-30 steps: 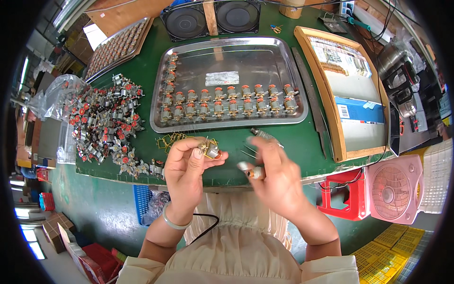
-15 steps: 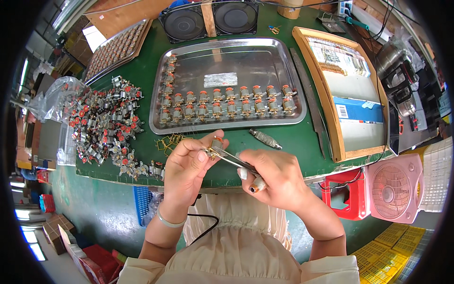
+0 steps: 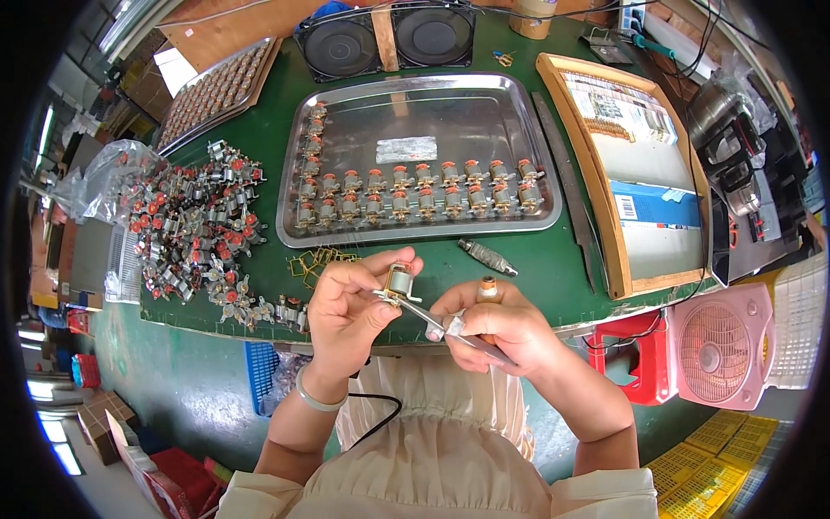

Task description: Assembling small electrical or metal components using a screwdriver and tweezers at a workbench.

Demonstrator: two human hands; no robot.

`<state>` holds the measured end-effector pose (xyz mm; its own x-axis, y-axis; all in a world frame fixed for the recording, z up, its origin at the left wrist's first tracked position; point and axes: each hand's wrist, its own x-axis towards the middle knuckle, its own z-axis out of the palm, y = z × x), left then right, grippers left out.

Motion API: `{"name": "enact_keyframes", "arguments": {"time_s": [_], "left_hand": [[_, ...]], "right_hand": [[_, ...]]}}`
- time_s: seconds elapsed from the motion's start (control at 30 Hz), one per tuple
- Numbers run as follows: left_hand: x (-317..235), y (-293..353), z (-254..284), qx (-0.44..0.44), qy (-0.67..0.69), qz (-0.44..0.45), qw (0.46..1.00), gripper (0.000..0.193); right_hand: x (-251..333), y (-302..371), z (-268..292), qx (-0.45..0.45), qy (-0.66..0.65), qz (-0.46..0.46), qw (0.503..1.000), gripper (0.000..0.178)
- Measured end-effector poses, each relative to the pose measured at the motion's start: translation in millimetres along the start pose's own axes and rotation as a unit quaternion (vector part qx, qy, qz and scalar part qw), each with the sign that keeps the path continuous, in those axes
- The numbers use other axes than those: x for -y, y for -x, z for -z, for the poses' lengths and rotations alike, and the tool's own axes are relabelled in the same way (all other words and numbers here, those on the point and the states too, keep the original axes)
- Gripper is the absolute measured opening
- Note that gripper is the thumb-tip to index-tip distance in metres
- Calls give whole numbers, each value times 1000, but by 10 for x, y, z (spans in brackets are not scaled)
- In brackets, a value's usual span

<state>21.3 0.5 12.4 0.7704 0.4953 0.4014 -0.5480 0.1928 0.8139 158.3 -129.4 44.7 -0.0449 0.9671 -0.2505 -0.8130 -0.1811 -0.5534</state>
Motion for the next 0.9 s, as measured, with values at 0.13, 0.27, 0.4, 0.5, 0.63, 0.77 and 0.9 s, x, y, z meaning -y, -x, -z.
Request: {"name": "enact_keyframes", "arguments": {"time_s": [0.13,0.27,0.4,0.5,0.63,0.77,0.9], "left_hand": [[12,-4,27,-9,-48,-49,998,28],[2,-5,42,-26,-87,-74,993,30],[26,-28,-21,-17,-94,-81,992,31],[54,8,-78,-19,-101,-56,993,32],[103,43,-120,-12,-124,-44,991,31],[141,69,-131,-10,-125,-33,991,42],[73,18,-195,-77,-182,12,980,69]], "right_hand": [[72,75,-72,-72,277,80,955,16],[170,88,27,-58,731,270,624,19],[96,43,162,-131,844,273,444,22],[72,33,-68,-150,776,296,536,30],[93,-4,-160,-95,728,348,583,32],[223,-12,-122,-47,751,347,559,29],[623,-119,97,-105,837,347,410,25]]}}
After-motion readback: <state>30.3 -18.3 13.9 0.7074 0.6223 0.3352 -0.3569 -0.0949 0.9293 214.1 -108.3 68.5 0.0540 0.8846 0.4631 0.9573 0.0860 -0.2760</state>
